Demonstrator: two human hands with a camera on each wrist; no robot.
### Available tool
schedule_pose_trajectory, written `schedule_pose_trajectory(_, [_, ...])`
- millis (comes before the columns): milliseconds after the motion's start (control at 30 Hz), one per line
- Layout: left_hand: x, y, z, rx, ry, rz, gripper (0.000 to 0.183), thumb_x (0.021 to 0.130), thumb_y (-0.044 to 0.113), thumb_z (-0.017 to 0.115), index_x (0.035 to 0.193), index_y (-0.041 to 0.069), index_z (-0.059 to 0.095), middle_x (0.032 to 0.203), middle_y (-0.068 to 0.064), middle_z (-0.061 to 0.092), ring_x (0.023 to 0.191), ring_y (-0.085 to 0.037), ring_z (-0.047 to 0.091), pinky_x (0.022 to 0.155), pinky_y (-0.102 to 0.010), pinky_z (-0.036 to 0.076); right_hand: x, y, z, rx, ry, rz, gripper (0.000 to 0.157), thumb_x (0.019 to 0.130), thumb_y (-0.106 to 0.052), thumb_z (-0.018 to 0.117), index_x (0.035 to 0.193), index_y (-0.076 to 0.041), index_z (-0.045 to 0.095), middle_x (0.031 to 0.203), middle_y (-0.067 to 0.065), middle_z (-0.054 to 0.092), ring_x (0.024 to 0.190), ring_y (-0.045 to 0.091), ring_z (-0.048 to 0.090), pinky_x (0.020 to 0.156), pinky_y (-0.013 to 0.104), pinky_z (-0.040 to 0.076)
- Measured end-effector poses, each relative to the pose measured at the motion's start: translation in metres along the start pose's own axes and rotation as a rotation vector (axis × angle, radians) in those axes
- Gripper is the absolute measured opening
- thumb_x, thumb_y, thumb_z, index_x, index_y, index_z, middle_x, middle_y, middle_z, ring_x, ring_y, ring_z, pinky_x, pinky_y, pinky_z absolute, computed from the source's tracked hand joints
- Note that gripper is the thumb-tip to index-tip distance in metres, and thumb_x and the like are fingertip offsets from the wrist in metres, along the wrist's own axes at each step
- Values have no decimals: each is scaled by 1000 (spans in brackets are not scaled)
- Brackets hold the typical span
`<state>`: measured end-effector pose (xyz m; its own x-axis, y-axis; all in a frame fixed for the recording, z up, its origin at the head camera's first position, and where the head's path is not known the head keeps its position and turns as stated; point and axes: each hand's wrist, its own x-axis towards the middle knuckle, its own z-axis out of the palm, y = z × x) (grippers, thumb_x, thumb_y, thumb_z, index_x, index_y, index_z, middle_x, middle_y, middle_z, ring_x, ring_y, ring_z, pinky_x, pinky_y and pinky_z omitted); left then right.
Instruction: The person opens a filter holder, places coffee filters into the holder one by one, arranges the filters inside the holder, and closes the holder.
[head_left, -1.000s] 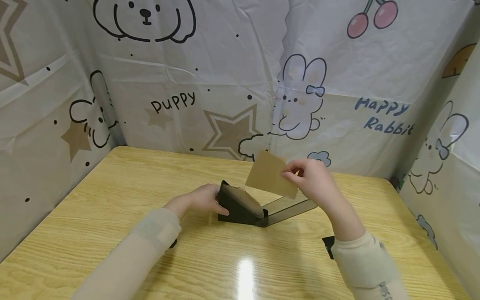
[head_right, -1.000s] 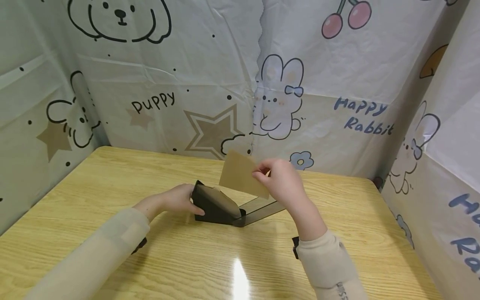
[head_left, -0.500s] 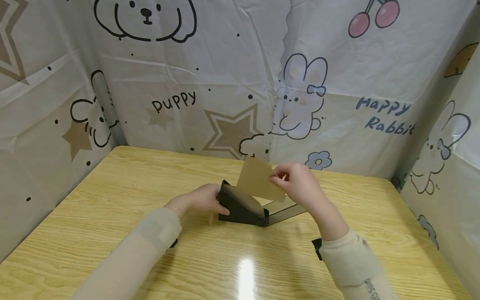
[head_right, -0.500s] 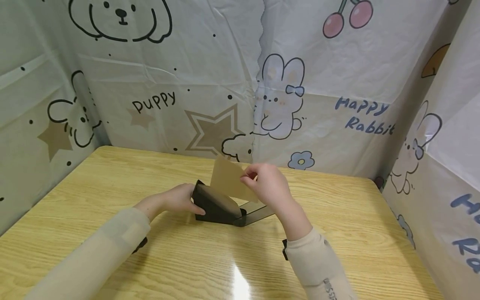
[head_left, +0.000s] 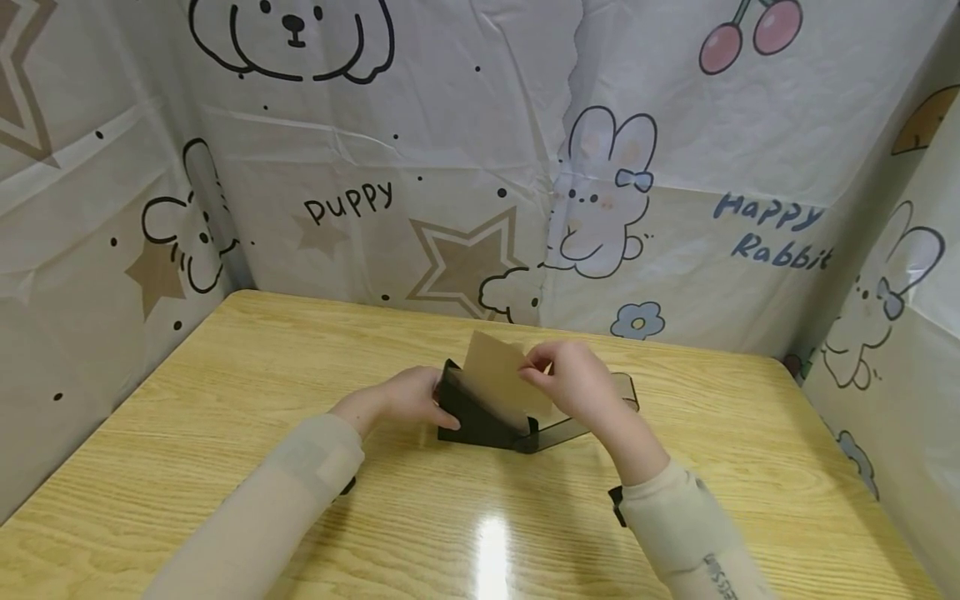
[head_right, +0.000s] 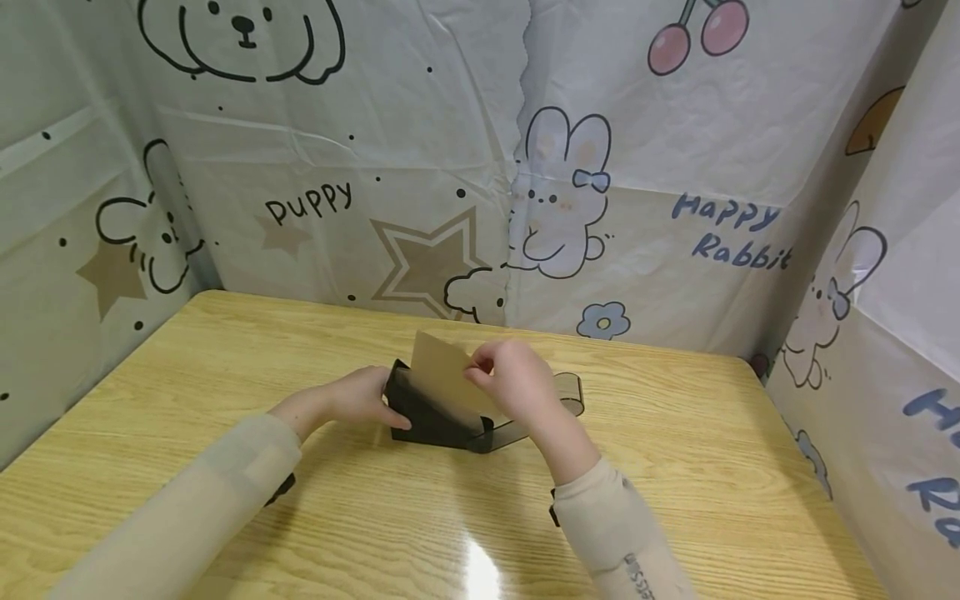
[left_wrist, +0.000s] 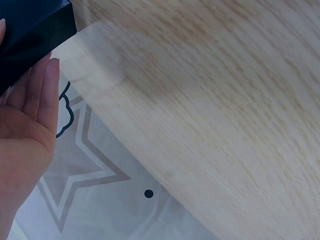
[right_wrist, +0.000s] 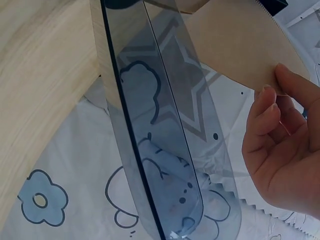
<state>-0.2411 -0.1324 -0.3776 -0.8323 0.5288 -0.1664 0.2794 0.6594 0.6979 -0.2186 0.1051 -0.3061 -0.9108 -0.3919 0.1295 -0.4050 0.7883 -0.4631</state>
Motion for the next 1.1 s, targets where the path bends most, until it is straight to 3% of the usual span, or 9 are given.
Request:
schedule_pose_trajectory(567, [2,-1,1,6,6,-9,30,76,20,78,101,12,65,102,0,68,92,-12,62,82,-30,50,5,-3,25,-27,-33,-24,8,85,-20,68,81,-14,71,77,-3,69,64,7,53,59,25,43])
schedule_pose_trajectory(1100, [2,-2,1,-26,1,-10,29,76,18,78,100,12,64,99,0,68,90,-11,61,81,-28,49,7,-3,43,-83,-83,28,8,85,-21,68,79,-16,69,76,-6,67,63,8,51,56,24,41])
